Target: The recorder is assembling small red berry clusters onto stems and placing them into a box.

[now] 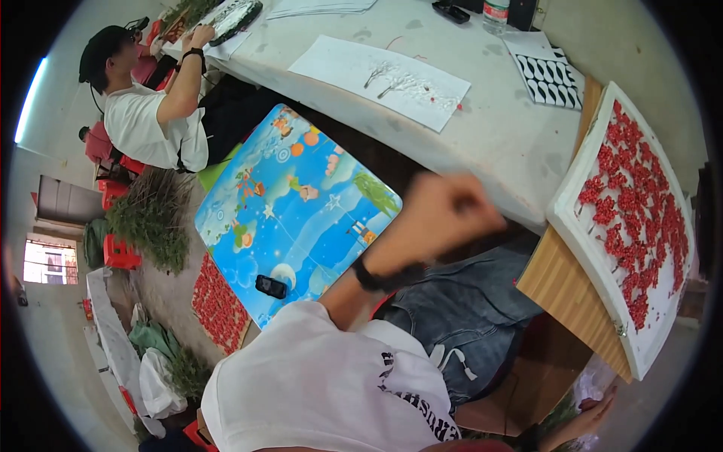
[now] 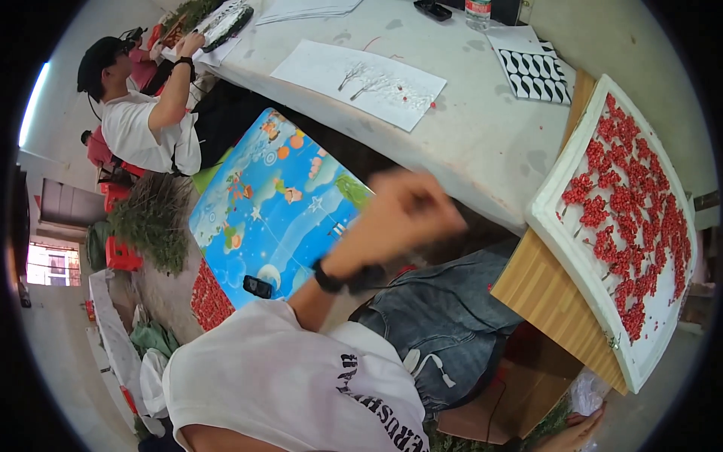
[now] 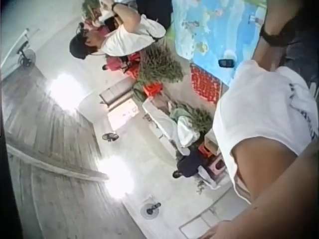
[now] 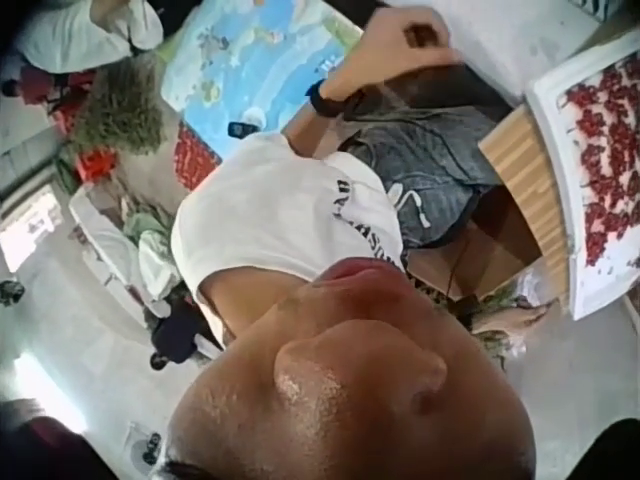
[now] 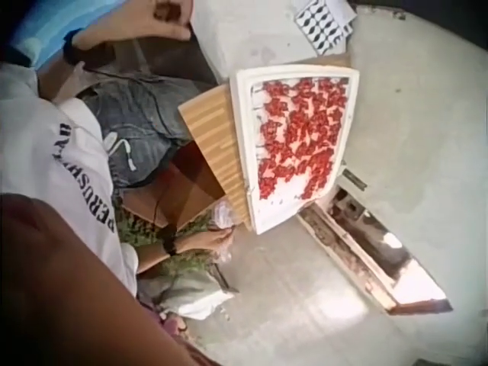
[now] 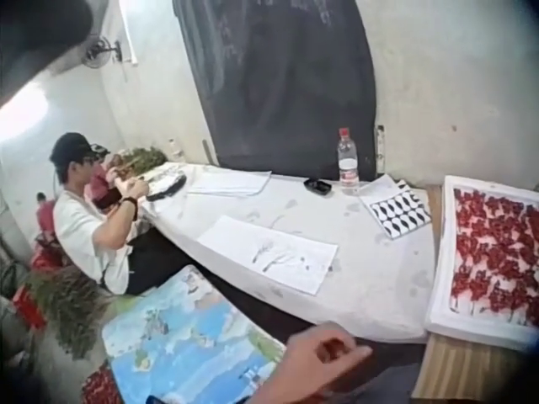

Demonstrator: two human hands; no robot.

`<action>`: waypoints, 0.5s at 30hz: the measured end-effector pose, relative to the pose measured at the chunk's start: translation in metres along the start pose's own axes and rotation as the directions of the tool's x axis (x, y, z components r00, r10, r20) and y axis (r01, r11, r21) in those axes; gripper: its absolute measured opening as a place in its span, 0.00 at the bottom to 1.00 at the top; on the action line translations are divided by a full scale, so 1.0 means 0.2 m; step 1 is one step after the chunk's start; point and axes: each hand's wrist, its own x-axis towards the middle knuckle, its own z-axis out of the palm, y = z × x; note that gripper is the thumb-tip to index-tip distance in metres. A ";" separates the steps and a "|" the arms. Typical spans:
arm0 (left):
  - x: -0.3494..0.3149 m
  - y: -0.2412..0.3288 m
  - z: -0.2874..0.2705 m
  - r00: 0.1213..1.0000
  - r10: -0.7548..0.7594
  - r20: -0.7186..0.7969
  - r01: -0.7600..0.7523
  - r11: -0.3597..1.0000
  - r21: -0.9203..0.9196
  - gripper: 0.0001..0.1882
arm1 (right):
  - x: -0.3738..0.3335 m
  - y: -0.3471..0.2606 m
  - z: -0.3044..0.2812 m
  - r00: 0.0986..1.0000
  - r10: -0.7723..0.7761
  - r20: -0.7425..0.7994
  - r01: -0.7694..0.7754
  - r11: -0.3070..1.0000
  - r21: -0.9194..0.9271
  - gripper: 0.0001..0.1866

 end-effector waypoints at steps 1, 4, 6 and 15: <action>0.09 -0.13 -0.17 0.942 0.248 -0.227 -0.165 0.929 0.332 0.08 | -0.05 0.03 0.02 1.000 0.007 0.007 -0.007 1.000 -0.014 0.20; 0.26 -0.24 -0.60 0.683 0.522 -0.511 -0.051 0.732 0.680 0.11 | -0.21 0.17 0.06 1.000 0.026 0.015 -0.025 0.999 -0.040 0.20; 0.41 -0.24 -0.77 0.636 0.576 -0.513 0.005 0.662 0.750 0.12 | -0.28 0.31 0.08 0.990 0.133 0.044 -0.127 0.984 -0.126 0.19; 0.69 -0.50 -0.78 0.658 0.540 -0.525 0.288 0.463 0.838 0.10 | -0.48 0.58 0.26 0.914 0.379 0.144 -0.377 0.925 -0.044 0.16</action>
